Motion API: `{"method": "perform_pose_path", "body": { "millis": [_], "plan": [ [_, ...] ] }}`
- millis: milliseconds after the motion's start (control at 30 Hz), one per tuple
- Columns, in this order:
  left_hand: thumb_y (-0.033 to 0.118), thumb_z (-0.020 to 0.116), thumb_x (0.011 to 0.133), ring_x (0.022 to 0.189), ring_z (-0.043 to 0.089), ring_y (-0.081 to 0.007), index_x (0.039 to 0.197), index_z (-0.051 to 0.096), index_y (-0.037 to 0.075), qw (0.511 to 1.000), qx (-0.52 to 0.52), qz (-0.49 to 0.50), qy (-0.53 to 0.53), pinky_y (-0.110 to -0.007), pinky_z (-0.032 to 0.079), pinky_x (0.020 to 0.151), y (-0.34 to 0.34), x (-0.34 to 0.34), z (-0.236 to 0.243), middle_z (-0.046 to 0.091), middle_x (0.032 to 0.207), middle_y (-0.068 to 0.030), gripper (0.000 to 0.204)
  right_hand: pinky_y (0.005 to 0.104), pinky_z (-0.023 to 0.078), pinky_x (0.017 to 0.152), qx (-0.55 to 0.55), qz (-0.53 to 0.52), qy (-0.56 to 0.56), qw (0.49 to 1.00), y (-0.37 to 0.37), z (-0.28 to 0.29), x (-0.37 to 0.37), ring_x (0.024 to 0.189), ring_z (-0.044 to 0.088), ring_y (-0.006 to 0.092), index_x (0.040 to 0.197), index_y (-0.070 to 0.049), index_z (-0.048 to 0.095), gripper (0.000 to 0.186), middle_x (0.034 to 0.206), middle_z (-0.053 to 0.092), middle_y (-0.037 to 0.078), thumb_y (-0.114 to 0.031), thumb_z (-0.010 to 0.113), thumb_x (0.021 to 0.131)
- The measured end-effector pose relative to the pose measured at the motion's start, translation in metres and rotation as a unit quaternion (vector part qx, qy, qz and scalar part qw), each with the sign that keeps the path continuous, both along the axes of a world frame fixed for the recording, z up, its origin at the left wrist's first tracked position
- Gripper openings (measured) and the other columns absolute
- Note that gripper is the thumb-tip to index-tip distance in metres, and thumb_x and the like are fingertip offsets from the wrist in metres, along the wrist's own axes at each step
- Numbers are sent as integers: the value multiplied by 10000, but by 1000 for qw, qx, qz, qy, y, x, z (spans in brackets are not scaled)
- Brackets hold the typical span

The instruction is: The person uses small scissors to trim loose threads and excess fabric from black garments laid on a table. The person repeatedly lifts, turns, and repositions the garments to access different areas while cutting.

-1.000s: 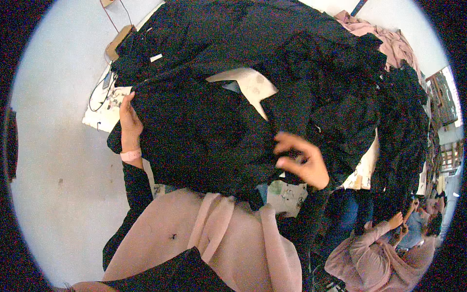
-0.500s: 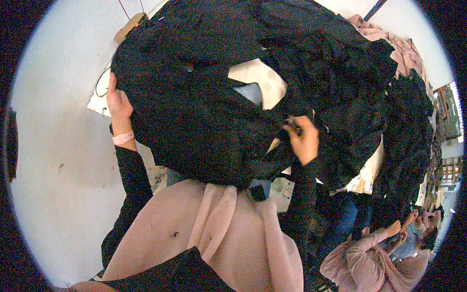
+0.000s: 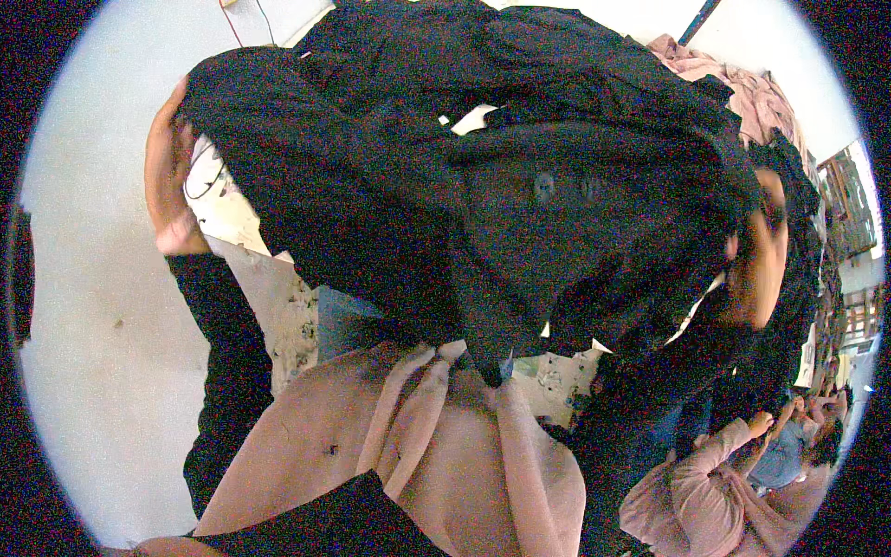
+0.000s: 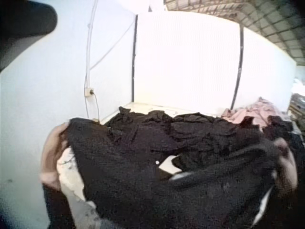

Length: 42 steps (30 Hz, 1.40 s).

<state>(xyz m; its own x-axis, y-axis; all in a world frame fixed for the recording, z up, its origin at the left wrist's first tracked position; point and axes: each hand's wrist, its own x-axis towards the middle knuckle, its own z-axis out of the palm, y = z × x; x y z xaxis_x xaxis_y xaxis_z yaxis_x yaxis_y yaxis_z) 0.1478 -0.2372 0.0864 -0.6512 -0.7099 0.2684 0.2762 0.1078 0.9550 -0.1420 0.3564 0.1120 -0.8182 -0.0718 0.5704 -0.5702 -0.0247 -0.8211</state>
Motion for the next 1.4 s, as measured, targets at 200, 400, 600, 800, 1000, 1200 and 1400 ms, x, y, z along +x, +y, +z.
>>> {"method": "perform_pose_path", "body": {
  "millis": [200, 400, 600, 800, 1000, 1200, 1400],
  "plan": [
    [463, 583, 987, 1175, 632, -259, 1388, 524, -59, 967, -240, -62, -58, -328, 445, 1036, 7, -91, 1, 647, 1293, -163, 661, 359, 431, 1066, 179, -80, 197, 961, -66, 17, -138, 1245, 551, 286, 1401, 12, 462, 494, 1381, 542, 187, -151, 641, 970],
    [504, 517, 996, 1089, 644, -221, 1362, 579, 17, 920, -387, -61, 2, -351, 482, 956, 84, -37, -48, 671, 1170, -148, 612, 310, 538, 869, 201, 108, 61, 972, -77, -57, -70, 1038, 698, 230, 1466, -61, 407, 415, 1491, 449, 131, -128, 452, 1059],
    [690, 613, 866, 973, 630, -271, 1113, 718, 105, 816, -195, -438, 323, -337, 505, 835, 238, 28, -26, 601, 1084, -181, 644, 269, 535, 780, 206, 176, -44, 962, -115, -84, 23, 892, 698, 179, 1425, -46, 438, 371, 1387, 544, 153, -127, 436, 1064],
    [579, 498, 982, 638, 579, -158, 960, 707, 331, 708, -61, -570, 414, -311, 416, 613, 271, 27, -17, 589, 888, -38, 324, 251, 512, 624, 263, 250, -112, 925, -154, -114, 82, 647, 626, 135, 1341, -38, 513, 319, 1217, 628, 116, -47, 463, 1026],
    [660, 431, 981, 727, 599, -144, 973, 681, 407, 795, -21, -473, 379, -366, 384, 709, 277, 51, -38, 592, 903, 30, 356, 318, 496, 896, 349, 317, 47, 881, -191, -172, 113, 993, 642, 238, 1223, 2, 605, 308, 1154, 626, 139, 75, 517, 937],
    [580, 551, 947, 840, 589, -156, 962, 616, 266, 884, -71, -326, 326, -333, 412, 743, 254, 50, -50, 562, 950, -30, 321, 408, 544, 825, 489, 233, 56, 839, -197, -215, 137, 1000, 662, 344, 1162, -58, 656, 369, 1191, 620, 104, 30, 594, 809],
    [318, 846, 782, 915, 553, -200, 1147, 479, -12, 970, -193, 87, -120, -329, 485, 776, 173, -10, -115, 553, 1080, -131, 614, 425, 522, 805, 505, 181, 60, 841, -163, -207, 123, 969, 648, 367, 1035, -43, 668, 273, 1107, 627, 97, 33, 611, 780]
  ]
}}
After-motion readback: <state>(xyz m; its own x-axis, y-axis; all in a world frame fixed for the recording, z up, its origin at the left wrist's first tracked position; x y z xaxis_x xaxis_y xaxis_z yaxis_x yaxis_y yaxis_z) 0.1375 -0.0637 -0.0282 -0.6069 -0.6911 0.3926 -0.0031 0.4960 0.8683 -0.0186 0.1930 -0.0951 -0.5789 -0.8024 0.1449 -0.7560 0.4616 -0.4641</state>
